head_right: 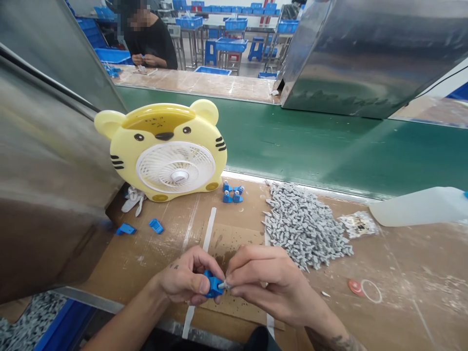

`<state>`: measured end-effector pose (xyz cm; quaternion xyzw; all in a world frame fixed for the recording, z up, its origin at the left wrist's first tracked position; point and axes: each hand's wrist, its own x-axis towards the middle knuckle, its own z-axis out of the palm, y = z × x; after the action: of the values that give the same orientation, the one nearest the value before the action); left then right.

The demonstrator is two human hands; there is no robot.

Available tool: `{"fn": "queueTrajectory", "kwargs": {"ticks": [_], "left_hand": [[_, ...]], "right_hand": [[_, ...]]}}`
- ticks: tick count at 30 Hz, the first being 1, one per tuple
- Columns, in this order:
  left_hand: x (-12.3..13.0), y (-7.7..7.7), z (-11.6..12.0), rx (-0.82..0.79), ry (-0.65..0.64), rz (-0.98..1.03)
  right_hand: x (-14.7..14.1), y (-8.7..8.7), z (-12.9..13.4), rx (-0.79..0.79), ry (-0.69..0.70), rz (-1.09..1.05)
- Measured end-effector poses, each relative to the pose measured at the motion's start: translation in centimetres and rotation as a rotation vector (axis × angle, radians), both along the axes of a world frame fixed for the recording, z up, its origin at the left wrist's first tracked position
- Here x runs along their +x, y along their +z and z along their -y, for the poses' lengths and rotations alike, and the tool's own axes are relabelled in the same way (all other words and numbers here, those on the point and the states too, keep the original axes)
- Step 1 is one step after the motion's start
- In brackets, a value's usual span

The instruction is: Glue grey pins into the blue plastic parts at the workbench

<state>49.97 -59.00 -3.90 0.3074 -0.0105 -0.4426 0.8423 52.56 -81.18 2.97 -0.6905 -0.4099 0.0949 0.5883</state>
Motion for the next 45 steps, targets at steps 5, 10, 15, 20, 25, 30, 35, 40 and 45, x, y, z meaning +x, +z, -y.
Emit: {"fn": "queueTrajectory", "kwargs": {"ticks": [5,10,15,20,25,30,35,40,45], "left_hand": [[-0.1,-0.1,0.2,-0.04,-0.041,-0.054],[0.0,0.0,0.5,-0.027,-0.082,-0.169],[-0.3,0.1,0.5,-0.066,-0.129,-0.199],[-0.7,-0.5,1.0,-0.126,-0.088,-0.232],[-0.6,0.8,0.6,0.143,0.138,-0.074],[-1.1,2.4,-7.2,1.3,0.655,0.806],[-0.9,-1.0,-14.0,2.125,0.439,1.063],[0.1,-4.4,-13.3,2.14,0.32,1.149],[0.7,-4.7,-12.6,2.041,0.376,1.271]], "right_hand": [[0.5,0.0,-0.3,-0.11,0.062,0.035],[1.0,-0.8,-0.3,-0.107,0.09,0.023],[1.1,-1.9,-0.4,-0.008,0.144,-0.064],[0.9,-2.9,-0.9,0.076,0.12,-0.079],[2.5,-3.1,0.5,0.035,-0.046,-0.077],[7.1,-2.8,1.9,-0.48,-0.297,0.186],[10.9,-4.7,-0.5,-0.661,-0.351,0.349],[11.5,-5.3,-0.1,-0.749,-0.447,0.374],[10.1,-3.9,5.2,-0.93,-0.593,0.315]]}}
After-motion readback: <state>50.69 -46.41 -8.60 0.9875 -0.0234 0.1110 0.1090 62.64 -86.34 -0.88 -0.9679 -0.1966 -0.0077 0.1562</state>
